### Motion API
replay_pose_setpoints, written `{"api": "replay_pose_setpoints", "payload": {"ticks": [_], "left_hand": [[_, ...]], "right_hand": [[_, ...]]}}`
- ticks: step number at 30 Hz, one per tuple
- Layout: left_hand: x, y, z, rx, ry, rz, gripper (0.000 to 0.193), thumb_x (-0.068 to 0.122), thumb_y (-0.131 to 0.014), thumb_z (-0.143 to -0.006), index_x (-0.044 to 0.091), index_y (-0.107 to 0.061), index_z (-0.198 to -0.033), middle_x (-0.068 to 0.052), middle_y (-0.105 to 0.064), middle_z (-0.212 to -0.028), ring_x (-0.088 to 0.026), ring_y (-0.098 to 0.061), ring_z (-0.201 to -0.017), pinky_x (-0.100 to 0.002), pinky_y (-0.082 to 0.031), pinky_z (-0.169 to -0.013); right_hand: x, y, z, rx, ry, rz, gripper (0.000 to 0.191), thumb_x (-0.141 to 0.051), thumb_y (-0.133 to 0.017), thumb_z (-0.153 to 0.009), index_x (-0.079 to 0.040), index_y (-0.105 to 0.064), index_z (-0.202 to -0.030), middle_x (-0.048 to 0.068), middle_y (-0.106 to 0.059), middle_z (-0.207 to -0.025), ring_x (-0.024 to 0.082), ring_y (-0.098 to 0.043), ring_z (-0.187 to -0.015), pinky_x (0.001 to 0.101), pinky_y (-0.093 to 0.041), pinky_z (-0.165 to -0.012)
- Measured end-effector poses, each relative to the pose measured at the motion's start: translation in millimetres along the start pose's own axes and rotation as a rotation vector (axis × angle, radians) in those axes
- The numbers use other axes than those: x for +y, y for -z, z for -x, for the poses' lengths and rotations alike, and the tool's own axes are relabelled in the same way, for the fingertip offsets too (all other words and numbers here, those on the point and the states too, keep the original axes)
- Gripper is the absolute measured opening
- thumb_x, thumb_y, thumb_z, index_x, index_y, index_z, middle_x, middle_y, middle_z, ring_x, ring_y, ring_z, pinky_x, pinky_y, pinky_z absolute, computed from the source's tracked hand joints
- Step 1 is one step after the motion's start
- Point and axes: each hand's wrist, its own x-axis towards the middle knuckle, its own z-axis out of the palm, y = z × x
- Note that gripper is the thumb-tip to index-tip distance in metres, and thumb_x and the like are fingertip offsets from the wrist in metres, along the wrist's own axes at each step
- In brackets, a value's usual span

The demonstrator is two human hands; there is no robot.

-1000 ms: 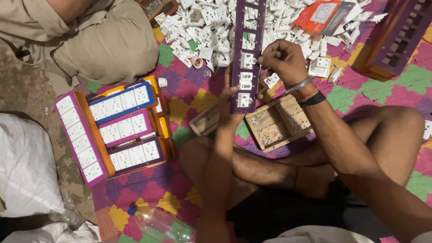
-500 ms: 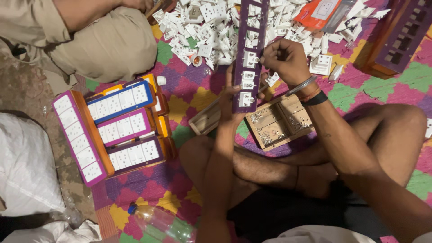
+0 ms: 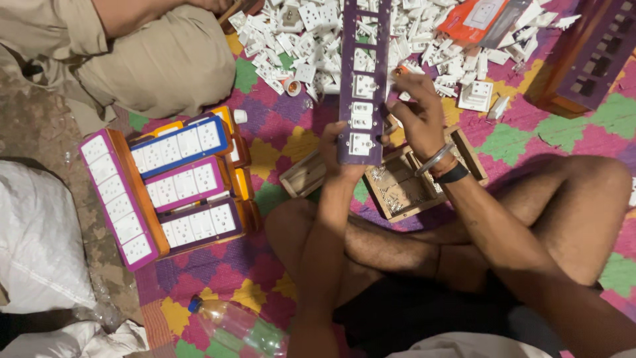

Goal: The person sits on a colorful mat and assembles white electrical socket modules into a purple plastic frame. They pick up each module from a large pile on the floor, insert it into a slot in the frame, and then use a small metal tool from a wooden box to secure the module in place.

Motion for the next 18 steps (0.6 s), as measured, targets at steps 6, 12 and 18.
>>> {"api": "replay_pose_setpoints", "payload": {"ticks": [6,12,18], "left_hand": [[2,0,-1,-0.068,-0.063,0.098,0.061,0.034,-0.052,-0.097,-0.008,-0.053,-0.141,-0.021,-0.067,-0.12,-0.03,-0.068,-0.101,-0.047,-0.056,-0.087],[4,-3,-1,-0.107,-0.05,0.037,0.064,0.037,-0.054,-0.094,-0.009,-0.052,-0.139,-0.023,-0.066,-0.123,-0.034,-0.067,-0.107,-0.045,-0.054,-0.091],[3,2,-1,0.002,-0.036,0.071,0.063,0.034,-0.053,-0.093,-0.008,-0.049,-0.14,-0.023,-0.065,-0.122,-0.033,-0.068,-0.106,-0.049,-0.058,-0.089]], "right_hand": [[-5,3,2,-0.091,-0.087,-0.002,0.037,-0.004,-0.056,-0.09,0.004,-0.07,-0.123,0.014,-0.051,-0.152,0.028,-0.055,-0.132,0.0346,-0.047,-0.111],[-12,3,0,-0.14,-0.118,0.003,0.047,-0.009,-0.056,-0.09,-0.002,-0.067,-0.135,0.015,-0.049,-0.159,0.029,-0.046,-0.147,0.0351,-0.038,-0.12],[-2,19,7,-0.243,-0.096,0.075,0.041,-0.004,-0.057,-0.088,-0.006,-0.071,-0.126,0.013,-0.05,-0.153,0.026,-0.054,-0.134,0.0356,-0.051,-0.104]]}}
